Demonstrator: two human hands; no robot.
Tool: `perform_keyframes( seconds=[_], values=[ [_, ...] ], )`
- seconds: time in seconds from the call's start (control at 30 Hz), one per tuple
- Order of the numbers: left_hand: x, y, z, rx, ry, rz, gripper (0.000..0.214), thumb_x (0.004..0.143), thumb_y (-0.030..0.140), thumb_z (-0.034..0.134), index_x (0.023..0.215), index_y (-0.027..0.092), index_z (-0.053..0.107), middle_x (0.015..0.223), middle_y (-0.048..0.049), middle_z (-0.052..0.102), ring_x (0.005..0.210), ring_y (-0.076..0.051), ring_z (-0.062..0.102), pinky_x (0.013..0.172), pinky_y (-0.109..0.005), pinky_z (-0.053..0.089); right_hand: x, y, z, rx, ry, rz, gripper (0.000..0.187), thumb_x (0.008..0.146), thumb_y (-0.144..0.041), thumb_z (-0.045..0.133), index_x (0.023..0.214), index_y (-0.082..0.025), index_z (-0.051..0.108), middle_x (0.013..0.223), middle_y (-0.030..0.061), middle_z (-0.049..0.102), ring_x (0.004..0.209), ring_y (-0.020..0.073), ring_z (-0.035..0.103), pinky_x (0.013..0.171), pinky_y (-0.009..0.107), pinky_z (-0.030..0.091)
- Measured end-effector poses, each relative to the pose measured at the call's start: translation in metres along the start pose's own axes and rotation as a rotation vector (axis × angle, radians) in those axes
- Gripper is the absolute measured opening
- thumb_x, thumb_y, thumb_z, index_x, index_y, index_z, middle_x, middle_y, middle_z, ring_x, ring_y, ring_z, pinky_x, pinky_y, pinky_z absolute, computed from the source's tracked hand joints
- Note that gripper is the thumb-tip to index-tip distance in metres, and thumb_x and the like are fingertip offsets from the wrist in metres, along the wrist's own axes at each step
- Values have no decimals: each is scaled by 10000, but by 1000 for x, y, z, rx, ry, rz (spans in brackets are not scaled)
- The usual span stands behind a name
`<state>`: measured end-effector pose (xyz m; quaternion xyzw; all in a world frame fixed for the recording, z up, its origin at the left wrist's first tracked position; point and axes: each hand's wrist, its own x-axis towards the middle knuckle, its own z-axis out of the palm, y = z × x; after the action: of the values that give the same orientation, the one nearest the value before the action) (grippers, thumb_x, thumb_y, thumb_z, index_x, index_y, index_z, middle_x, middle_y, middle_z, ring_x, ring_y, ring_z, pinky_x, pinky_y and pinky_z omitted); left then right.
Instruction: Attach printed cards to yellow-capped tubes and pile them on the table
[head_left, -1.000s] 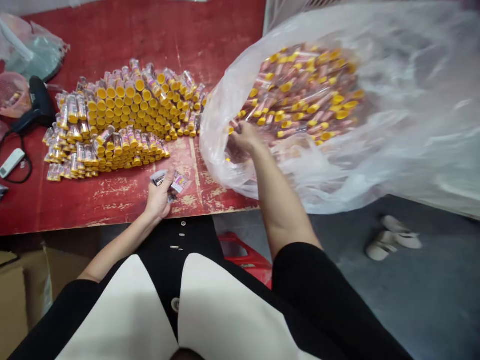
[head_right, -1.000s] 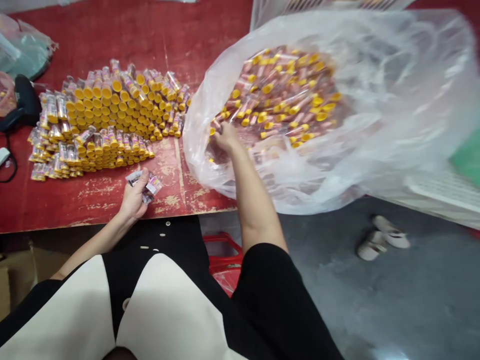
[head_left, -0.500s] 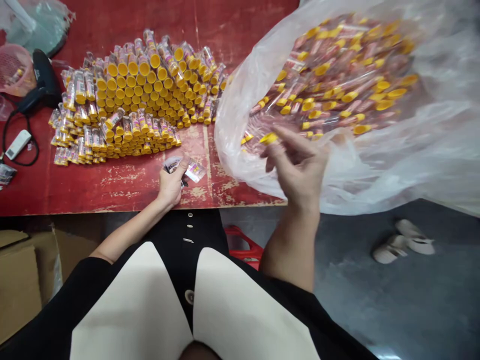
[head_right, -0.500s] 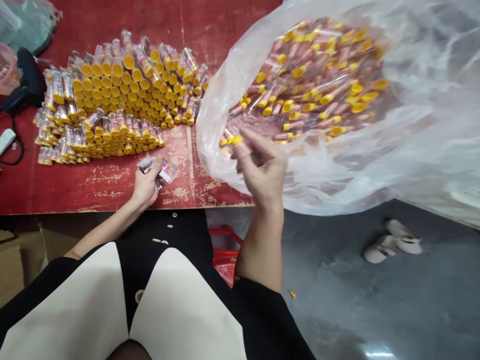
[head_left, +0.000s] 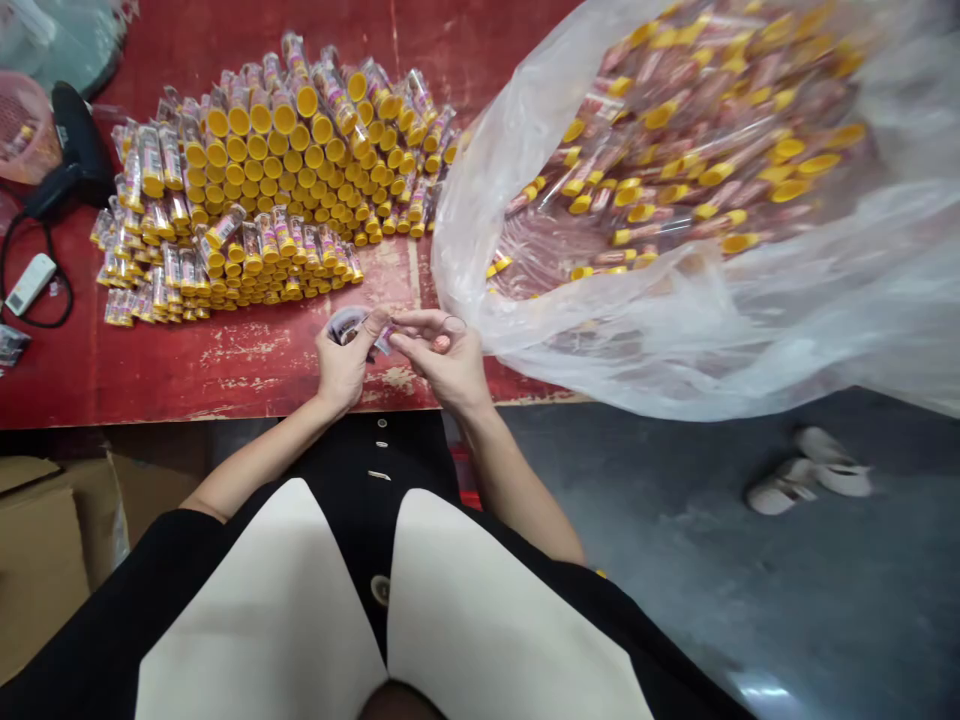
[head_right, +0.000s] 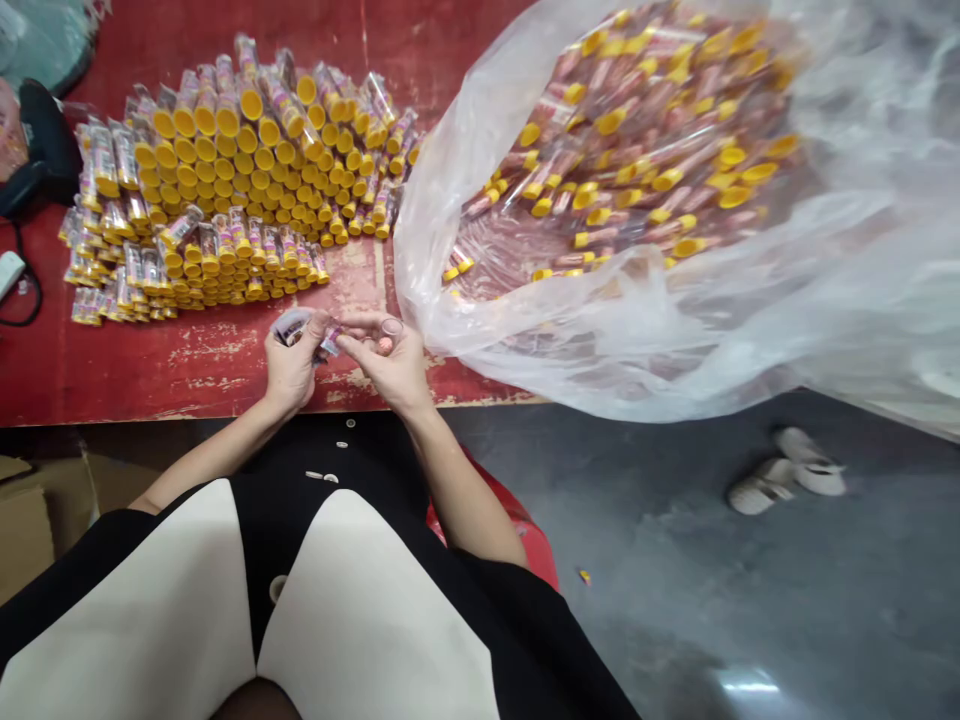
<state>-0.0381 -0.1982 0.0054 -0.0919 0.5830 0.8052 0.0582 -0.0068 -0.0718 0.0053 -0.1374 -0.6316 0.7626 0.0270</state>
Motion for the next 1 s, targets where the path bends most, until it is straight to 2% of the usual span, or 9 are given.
perform_keyframes(
  seconds=[0.1, 0.2, 0.3, 0.37, 0.43, 0.53, 0.67, 0.83, 1.0],
  values=[
    [-6, 6, 5, -35, 9, -106, 457, 581, 492, 908, 817, 157, 705, 590, 60, 574, 456, -34, 460, 440, -181, 354, 2, 1, 10, -16, 104, -42, 438, 660, -568, 838, 797, -183, 680, 595, -41, 572, 466, 34, 419, 409, 179, 329],
    [-9, 11, 9, -122, 70, -157, 457, 570, 489, 913, 748, 152, 661, 577, 65, 557, 459, -27, 452, 435, -173, 341, 3, 0, 9, 14, 75, -49, 466, 768, -662, 710, 810, -203, 633, 572, -54, 501, 438, 39, 381, 385, 185, 285],
    [-5, 17, 9, -207, 118, -211, 449, 566, 445, 924, 758, 159, 637, 613, 61, 587, 473, -34, 491, 432, -174, 361, -2, -4, -3, 37, -7, -91, 466, 821, -666, 649, 1071, -275, 608, 842, -13, 587, 599, 77, 543, 468, 205, 433],
    [-1, 20, 6, -245, 115, -251, 449, 548, 388, 941, 794, 160, 642, 640, 61, 606, 488, -35, 515, 442, -170, 380, -10, -5, -12, -94, -22, -191, 447, 850, -585, 662, 1189, -305, 584, 1103, 36, 597, 851, 133, 636, 649, 265, 567],
    [1, 23, 5, -263, 112, -275, 448, 547, 370, 944, 797, 160, 637, 637, 65, 600, 484, -31, 509, 442, -167, 383, -19, -5, -18, -235, -22, -281, 465, 871, -488, 675, 1280, -306, 547, 1210, 65, 579, 1010, 174, 640, 813, 324, 604],
    [1, 25, 6, -265, 117, -325, 436, 581, 388, 932, 781, 163, 617, 619, 70, 575, 465, -25, 482, 429, -168, 369, -31, -1, -19, -304, 20, -370, 430, 876, -386, 696, 1258, -269, 537, 1121, 61, 614, 1012, 173, 659, 883, 338, 602],
    [-2, 28, 7, -296, 102, -382, 432, 599, 354, 932, 772, 159, 588, 652, 71, 574, 482, -10, 479, 434, -152, 353, -36, -2, -18, -463, 71, -549, 255, 861, -285, 721, 1088, -227, 619, 1001, 52, 660, 940, 167, 675, 840, 319, 592],
    [-6, 30, 5, -268, -13, -433, 429, 613, 385, 923, 782, 156, 602, 659, 61, 592, 497, -22, 511, 429, -148, 371, -37, -10, -20, -764, 101, -766, 238, 861, -266, 721, 1096, -236, 702, 978, 79, 727, 913, 198, 707, 820, 352, 609],
    [-11, 28, 3, -198, -39, -407, 474, 570, 399, 940, 882, 166, 669, 812, 16, 704, 646, -95, 669, 467, -174, 462, -42, -13, -21, -735, 144, -751, 364, 894, -250, 673, 1257, -260, 691, 1078, 100, 708, 1004, 213, 704, 882, 385, 609]
  ],
)
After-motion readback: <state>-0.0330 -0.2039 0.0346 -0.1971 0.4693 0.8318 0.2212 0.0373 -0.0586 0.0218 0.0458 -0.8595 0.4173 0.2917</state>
